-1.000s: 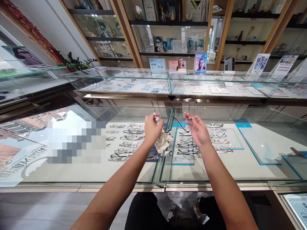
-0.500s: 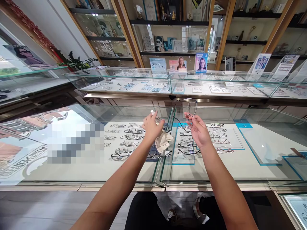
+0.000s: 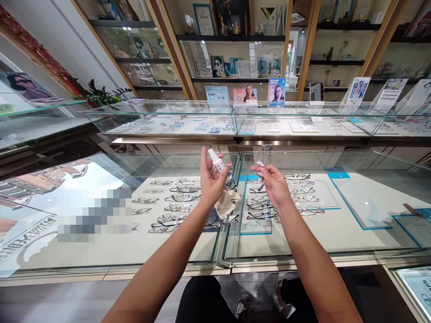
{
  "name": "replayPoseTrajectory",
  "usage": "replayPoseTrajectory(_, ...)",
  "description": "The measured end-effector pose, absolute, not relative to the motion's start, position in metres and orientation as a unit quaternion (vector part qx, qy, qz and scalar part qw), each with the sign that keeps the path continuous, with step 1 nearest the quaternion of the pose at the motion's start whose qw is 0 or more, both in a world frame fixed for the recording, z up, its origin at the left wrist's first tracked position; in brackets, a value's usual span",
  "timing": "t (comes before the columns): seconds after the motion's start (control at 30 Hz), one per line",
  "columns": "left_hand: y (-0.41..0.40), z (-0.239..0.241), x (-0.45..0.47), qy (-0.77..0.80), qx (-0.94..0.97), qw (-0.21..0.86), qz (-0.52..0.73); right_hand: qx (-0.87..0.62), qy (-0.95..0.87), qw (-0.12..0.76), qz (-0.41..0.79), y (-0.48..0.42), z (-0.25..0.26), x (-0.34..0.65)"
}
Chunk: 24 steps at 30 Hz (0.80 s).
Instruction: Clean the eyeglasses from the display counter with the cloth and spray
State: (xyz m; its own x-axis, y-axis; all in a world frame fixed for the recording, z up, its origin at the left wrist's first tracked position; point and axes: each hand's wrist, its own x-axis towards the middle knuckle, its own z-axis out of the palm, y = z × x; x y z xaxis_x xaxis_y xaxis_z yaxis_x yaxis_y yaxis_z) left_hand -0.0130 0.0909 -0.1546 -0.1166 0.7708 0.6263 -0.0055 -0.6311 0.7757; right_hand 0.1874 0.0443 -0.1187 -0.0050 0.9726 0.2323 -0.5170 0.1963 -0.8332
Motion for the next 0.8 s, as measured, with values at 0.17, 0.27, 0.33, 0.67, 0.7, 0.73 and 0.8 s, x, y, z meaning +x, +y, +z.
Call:
replayPoseTrajectory(0.17,0.089,-0.146,-0.014,0.285,0.525,0.542,0.591,-0.287,-0.431,0.645,0.561,0.043,-0.119,0.183)
replayPoseTrajectory(0.27,0.083,-0.137,-0.015,0.261,0.47,0.654,0.532,-0.304,-0.44,0.64,0.553,0.042,-0.119,0.182)
replayPoseTrajectory(0.33,0.078,-0.131,-0.015,0.236,0.433,0.711,0.502,-0.319,-0.453,0.634,0.539,0.042,-0.12,0.183)
replayPoseTrajectory(0.67,0.069,-0.119,-0.008,0.249,0.499,0.667,0.494,-0.361,-0.516,0.569,0.529,0.039,-0.122,0.179)
replayPoseTrajectory(0.7,0.071,-0.122,-0.007,0.276,0.537,0.614,0.508,-0.365,-0.524,0.561,0.527,0.039,-0.121,0.179)
replayPoseTrajectory(0.73,0.073,-0.125,-0.006,0.302,0.569,0.56,0.521,-0.369,-0.532,0.553,0.525,0.038,-0.121,0.178)
replayPoseTrajectory(0.8,0.076,-0.132,-0.005,0.337,0.61,0.477,0.536,-0.376,-0.547,0.534,0.522,0.037,-0.121,0.177)
